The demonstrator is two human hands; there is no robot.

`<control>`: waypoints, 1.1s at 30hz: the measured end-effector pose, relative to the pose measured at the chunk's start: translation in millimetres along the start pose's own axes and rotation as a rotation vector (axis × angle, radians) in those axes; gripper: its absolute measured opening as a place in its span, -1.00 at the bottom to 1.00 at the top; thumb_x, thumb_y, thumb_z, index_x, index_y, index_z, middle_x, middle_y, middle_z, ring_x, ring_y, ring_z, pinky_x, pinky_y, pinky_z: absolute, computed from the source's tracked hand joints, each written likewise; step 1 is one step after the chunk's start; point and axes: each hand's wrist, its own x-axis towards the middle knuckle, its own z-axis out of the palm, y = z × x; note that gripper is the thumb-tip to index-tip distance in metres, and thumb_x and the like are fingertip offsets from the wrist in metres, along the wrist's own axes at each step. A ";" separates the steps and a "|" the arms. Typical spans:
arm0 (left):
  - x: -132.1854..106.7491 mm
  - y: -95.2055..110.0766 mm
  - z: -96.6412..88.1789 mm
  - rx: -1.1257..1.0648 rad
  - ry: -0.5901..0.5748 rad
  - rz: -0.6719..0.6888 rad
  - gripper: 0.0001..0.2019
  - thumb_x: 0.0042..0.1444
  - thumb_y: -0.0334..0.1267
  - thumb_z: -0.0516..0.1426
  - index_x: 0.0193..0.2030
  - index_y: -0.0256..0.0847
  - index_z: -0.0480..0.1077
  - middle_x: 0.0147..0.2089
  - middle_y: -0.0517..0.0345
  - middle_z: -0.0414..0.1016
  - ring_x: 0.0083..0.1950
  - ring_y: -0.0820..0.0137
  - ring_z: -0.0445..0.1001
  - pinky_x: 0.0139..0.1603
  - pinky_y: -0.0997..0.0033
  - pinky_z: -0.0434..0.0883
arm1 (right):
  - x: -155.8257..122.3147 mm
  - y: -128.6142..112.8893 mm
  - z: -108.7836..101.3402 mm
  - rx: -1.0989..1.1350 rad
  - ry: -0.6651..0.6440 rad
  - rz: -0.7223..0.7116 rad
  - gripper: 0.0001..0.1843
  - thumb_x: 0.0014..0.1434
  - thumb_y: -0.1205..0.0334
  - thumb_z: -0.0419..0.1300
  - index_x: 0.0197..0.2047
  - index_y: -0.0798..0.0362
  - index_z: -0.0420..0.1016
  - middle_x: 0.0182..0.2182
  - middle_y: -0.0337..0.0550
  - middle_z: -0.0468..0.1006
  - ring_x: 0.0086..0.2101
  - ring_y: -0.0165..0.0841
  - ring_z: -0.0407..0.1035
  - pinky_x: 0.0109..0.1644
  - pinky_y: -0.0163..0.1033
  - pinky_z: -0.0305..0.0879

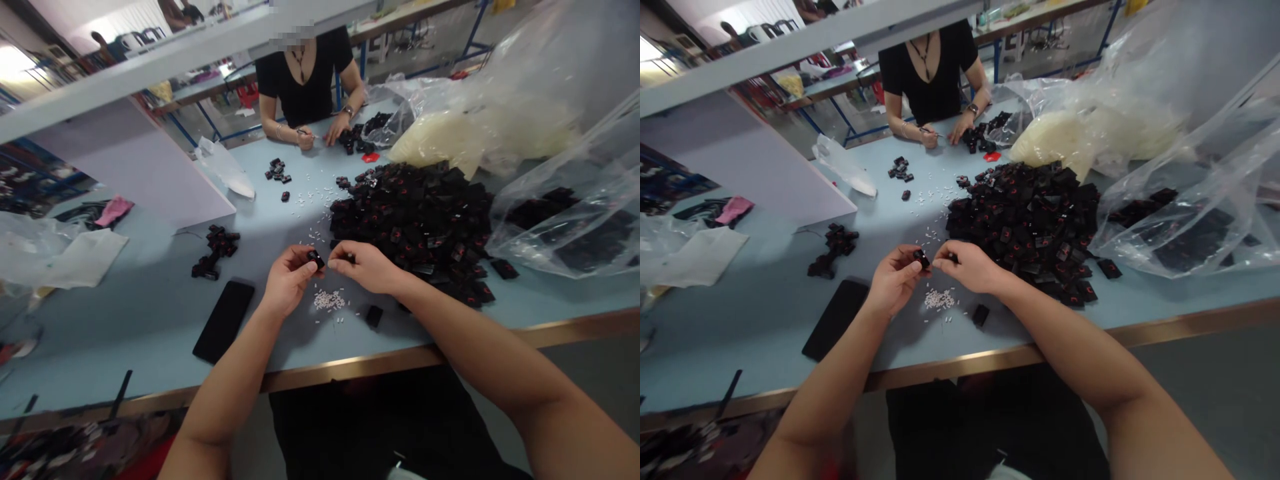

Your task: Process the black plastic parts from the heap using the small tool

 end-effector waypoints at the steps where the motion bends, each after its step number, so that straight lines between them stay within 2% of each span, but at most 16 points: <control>1: -0.4 -1.0 0.4 0.001 -0.014 -0.001 -0.62 -0.16 -0.27 0.43 -0.19 -0.20 0.47 -0.32 0.18 0.54 -0.32 0.39 0.56 -0.32 0.39 0.52 | 0.2 -0.8 -0.3 0.062 0.045 0.004 -0.83 0.20 0.16 0.18 -0.31 0.08 0.49 -0.40 -0.21 0.52 -0.37 -0.38 0.32 -0.26 -0.27 0.22; 3: -1.4 -2.9 1.4 0.008 -0.043 -0.004 -0.63 -0.16 -0.28 0.43 -0.21 -0.21 0.45 -0.34 0.18 0.55 -0.31 0.39 0.56 -0.30 0.39 0.53 | 0.2 -1.7 0.0 0.187 0.082 0.016 -0.78 0.18 0.08 0.20 -0.32 0.08 0.49 -0.39 -0.20 0.53 -0.36 -0.37 0.33 -0.25 -0.26 0.24; 7: -2.9 -6.1 3.0 0.015 -0.074 -0.024 -0.63 -0.18 -0.28 0.44 -0.25 -0.22 0.43 -0.35 0.18 0.57 -0.34 0.38 0.57 -0.31 0.38 0.54 | -0.9 -2.8 2.5 0.324 0.049 0.067 -0.70 0.15 -0.02 0.24 -0.32 0.08 0.49 -0.43 -0.20 0.52 -0.40 -0.38 0.33 -0.30 -0.26 0.24; 16: -3.5 -7.3 3.6 0.015 -0.080 -0.027 -0.61 -0.18 -0.29 0.44 -0.24 -0.23 0.41 -0.36 0.19 0.57 -0.34 0.37 0.59 -0.30 0.36 0.55 | -1.6 -3.4 4.5 0.228 0.087 0.021 -0.76 0.14 0.04 0.23 -0.35 0.06 0.48 -0.43 -0.19 0.54 -0.38 -0.36 0.36 -0.24 -0.22 0.26; 20: -4.1 -8.2 3.2 0.021 -0.076 -0.011 -0.61 -0.19 -0.29 0.45 -0.24 -0.22 0.42 -0.36 0.20 0.56 -0.35 0.38 0.58 -0.29 0.35 0.55 | -2.3 -5.6 1.9 0.317 0.042 0.042 -0.73 0.10 0.02 0.29 -0.37 0.06 0.48 -0.45 -0.20 0.54 -0.40 -0.36 0.37 -0.27 -0.23 0.25; 27: -4.2 -8.9 -4.8 0.188 -0.123 0.027 -0.65 -0.14 -0.30 0.43 -0.18 -0.20 0.49 -0.34 0.20 0.58 -0.34 0.40 0.57 -0.23 0.35 0.54 | -1.3 1.9 0.2 0.583 -0.145 0.143 -0.63 -0.04 -0.02 0.43 -0.41 0.07 0.43 -0.58 -0.33 0.43 -0.58 -0.50 0.13 -0.50 -0.32 -0.01; 30: -2.4 -9.5 -8.4 0.232 -0.135 0.040 -0.66 -0.11 -0.30 0.41 -0.16 -0.20 0.49 -0.34 0.20 0.58 -0.34 0.40 0.58 -0.22 0.36 0.53 | 0.0 7.1 1.7 0.580 -0.142 0.163 -0.60 -0.05 -0.06 0.43 -0.40 0.08 0.45 -0.57 -0.32 0.44 -0.59 -0.51 0.10 -0.52 -0.33 -0.06; 33: -1.3 -11.1 -9.5 0.173 -0.138 0.061 -0.66 -0.05 -0.28 0.38 -0.12 -0.17 0.45 -0.29 0.20 0.57 -0.29 0.38 0.59 -0.19 0.34 0.54 | 1.0 8.7 3.7 0.562 -0.070 0.158 -0.57 0.01 -0.14 0.39 -0.37 0.07 0.46 -0.54 -0.29 0.44 -0.57 -0.50 0.14 -0.52 -0.34 -0.02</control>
